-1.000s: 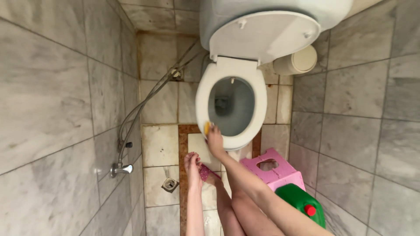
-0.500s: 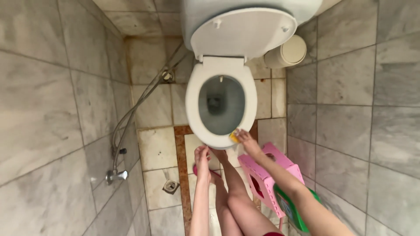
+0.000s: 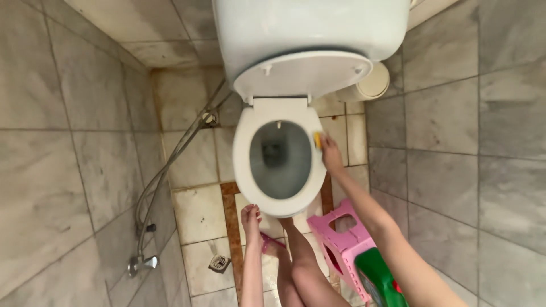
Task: Cleaning the toilet and sink using a sponge and cleaning liquid.
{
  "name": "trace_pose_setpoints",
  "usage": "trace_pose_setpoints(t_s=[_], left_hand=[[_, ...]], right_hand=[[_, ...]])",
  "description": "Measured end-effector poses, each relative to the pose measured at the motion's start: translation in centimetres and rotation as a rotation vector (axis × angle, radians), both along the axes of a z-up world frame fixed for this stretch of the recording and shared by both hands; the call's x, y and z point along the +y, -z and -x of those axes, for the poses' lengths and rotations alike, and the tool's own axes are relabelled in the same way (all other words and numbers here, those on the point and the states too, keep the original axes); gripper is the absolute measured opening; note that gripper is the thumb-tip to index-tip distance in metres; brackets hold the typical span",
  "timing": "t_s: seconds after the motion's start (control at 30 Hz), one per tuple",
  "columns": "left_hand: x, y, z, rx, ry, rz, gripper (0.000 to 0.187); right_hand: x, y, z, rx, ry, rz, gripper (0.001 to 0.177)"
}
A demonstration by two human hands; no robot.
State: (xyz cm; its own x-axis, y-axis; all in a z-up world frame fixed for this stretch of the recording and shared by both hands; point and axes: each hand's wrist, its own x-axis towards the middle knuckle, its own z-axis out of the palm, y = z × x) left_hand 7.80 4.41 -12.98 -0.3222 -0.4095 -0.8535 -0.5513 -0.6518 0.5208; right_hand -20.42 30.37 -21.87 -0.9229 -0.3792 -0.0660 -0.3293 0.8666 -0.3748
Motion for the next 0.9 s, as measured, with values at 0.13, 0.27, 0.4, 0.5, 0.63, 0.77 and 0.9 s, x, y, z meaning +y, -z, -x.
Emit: trace_pose_setpoints(t_s=[0.13, 0.27, 0.4, 0.5, 0.63, 0.77, 0.9], left_hand=[[-0.4, 1.5, 1.2, 0.098, -0.074, -0.005, 0.026], [-1.2, 4.3, 0.6, 0.096, -0.021, 0.118, 0.032], [-2.0, 4.8, 0.7, 0.009, -0.010, 0.112, 0.036], [-2.0, 5.4, 0.4, -0.012, -0.006, 0.131, 0.036], [-1.2, 9.0, 0.2, 0.091, -0.017, 0.304, 0.036], [-0.8, 9.0, -0.8, -0.124, 0.110, 0.393, 0.043], [-0.1, 7.7, -0.7, -0.212, 0.219, 0.395, 0.040]], right_hand=[[-0.3, 0.0, -0.2, -0.015, 0.041, 0.023, 0.059], [-7.0, 2.7, 7.1, 0.120, 0.061, -0.044, 0.055], [-14.8, 2.2, 9.8, 0.159, 0.085, -0.142, 0.041], [-16.5, -0.5, 10.3, 0.120, -0.060, -0.208, 0.043], [-9.5, 0.2, 11.1, 0.168, -0.324, -0.062, 0.045], [-9.4, 1.1, 10.1, 0.082, -0.069, -0.173, 0.041], [-13.6, -1.0, 8.6, 0.035, -0.196, -0.200, 0.037]])
